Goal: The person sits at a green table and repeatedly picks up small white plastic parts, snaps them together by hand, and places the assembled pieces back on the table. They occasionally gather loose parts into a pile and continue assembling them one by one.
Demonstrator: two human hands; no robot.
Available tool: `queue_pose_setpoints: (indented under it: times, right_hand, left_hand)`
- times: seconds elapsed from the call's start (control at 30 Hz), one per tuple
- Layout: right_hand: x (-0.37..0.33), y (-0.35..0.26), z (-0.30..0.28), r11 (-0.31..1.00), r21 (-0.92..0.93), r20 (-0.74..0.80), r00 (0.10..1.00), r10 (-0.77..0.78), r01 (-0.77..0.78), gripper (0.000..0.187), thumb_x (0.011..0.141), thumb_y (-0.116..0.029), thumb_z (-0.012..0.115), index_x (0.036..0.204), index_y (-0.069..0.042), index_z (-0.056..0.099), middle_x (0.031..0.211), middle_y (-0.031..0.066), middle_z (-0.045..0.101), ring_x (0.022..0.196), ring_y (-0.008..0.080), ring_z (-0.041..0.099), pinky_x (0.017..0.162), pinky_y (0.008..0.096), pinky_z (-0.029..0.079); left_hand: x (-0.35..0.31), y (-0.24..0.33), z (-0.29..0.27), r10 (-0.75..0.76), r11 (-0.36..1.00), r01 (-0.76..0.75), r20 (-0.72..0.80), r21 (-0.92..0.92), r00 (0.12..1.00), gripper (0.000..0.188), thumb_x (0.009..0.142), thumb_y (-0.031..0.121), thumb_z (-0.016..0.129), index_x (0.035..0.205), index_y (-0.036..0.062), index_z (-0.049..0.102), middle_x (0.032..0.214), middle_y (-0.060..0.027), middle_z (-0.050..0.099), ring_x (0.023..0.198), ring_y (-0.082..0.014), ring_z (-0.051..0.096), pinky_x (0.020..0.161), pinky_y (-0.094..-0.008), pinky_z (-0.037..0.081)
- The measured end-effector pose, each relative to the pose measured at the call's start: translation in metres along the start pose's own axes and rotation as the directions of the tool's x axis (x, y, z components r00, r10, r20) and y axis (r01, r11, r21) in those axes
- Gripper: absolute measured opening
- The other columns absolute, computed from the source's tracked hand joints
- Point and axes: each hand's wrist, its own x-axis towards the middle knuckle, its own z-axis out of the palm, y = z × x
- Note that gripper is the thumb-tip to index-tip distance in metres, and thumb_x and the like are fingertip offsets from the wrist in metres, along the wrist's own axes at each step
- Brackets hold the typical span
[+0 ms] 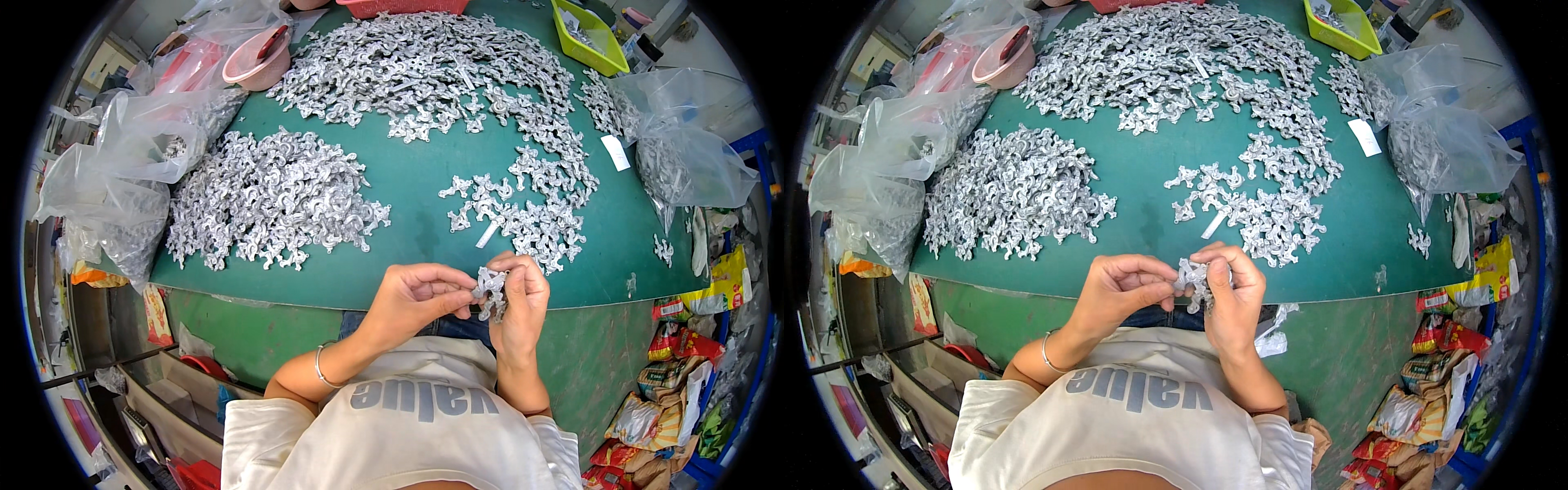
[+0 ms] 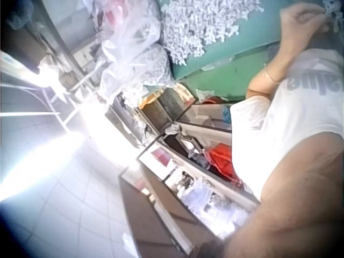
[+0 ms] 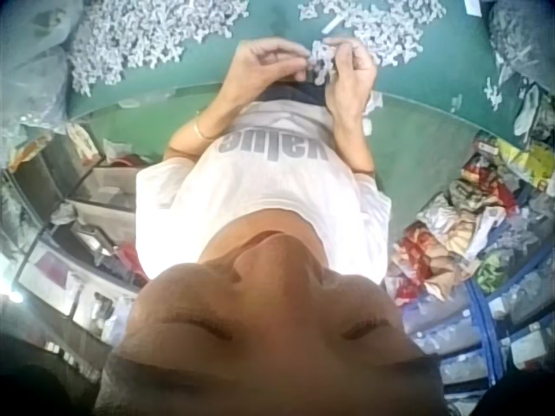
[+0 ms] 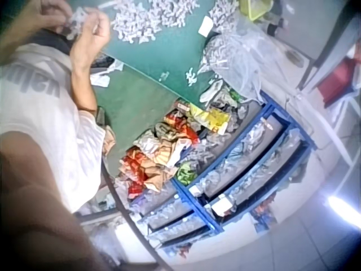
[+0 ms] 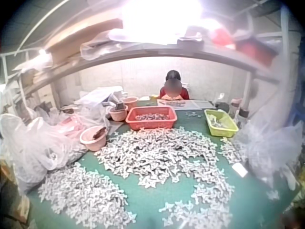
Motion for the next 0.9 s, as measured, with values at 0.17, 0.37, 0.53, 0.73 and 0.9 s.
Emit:
queue_pose_setpoints:
  times: [0.17, 0.37, 0.53, 0.73, 0.9]
  right_hand:
    - [0.003, 0.011, -0.009, 0.982, -0.133, 0.033, 0.991, -0.129, 0.133, 0.024, 0.090, -0.022, 0.048, 0.081, 0.000, 0.052, 0.081, 0.0065, 0.051, 0.061, 0.0108, 0.047, 0.050, 0.0214, 0.039]
    - [0.016, -0.004, -0.017, 0.742, 0.668, -0.079, 0.987, 0.142, -0.053, 0.028, 0.093, -0.028, 0.036, 0.077, -0.006, 0.043, 0.093, 0.0077, 0.044, 0.066, 0.0157, 0.043, 0.048, 0.0245, 0.040]
    - [0.015, -0.001, -0.023, 0.625, 0.772, -0.047, 0.971, 0.234, -0.114, 0.020, 0.091, -0.024, 0.039, 0.085, -0.005, 0.045, 0.088, 0.0081, 0.043, 0.073, 0.0176, 0.043, 0.047, 0.0252, 0.041]
    - [0.012, 0.010, -0.041, 0.753, 0.623, 0.053, 0.973, 0.226, -0.209, 0.016, 0.090, -0.019, 0.044, 0.098, -0.006, 0.045, 0.081, 0.0061, 0.044, 0.071, 0.0165, 0.046, 0.045, 0.0227, 0.041]
    - [0.009, 0.006, -0.038, 0.989, 0.126, -0.050, 0.995, 0.086, -0.080, 0.031, 0.080, -0.006, 0.058, 0.109, 0.004, 0.050, 0.082, 0.0066, 0.052, 0.071, 0.0134, 0.052, 0.049, 0.0209, 0.042]
  left_hand:
    - [0.000, 0.002, 0.003, -0.001, 1.000, 0.001, -0.005, 0.024, 1.000, 0.018, 0.077, -0.003, 0.060, 0.095, -0.0067, 0.058, 0.083, -0.0116, 0.063, 0.072, -0.0123, 0.060, 0.067, -0.0236, 0.050]
    - [0.032, -0.001, -0.022, 0.464, 0.265, -0.226, 0.082, 0.937, 0.882, 0.041, 0.069, 0.011, 0.069, 0.104, 0.0001, 0.052, 0.088, -0.0117, 0.057, 0.077, -0.0251, 0.057, 0.064, -0.0317, 0.047]
    - [0.066, -0.007, -0.032, 0.374, 0.007, -0.254, 0.233, 0.967, 0.898, 0.044, 0.069, 0.013, 0.067, 0.108, 0.0018, 0.050, 0.100, -0.0116, 0.047, 0.091, -0.0296, 0.047, 0.077, -0.0365, 0.041]
    - [0.077, -0.017, -0.034, 0.331, -0.028, -0.265, 0.260, 0.964, 0.907, 0.035, 0.071, 0.011, 0.066, 0.102, -0.0004, 0.054, 0.090, -0.0110, 0.049, 0.083, -0.0246, 0.052, 0.070, -0.0325, 0.044]
    - [0.052, 0.016, -0.031, -0.117, 0.922, 0.085, 0.064, 0.377, 0.991, 0.031, 0.080, 0.007, 0.058, 0.108, -0.0044, 0.052, 0.094, -0.0108, 0.057, 0.082, -0.0164, 0.056, 0.070, -0.0267, 0.047]
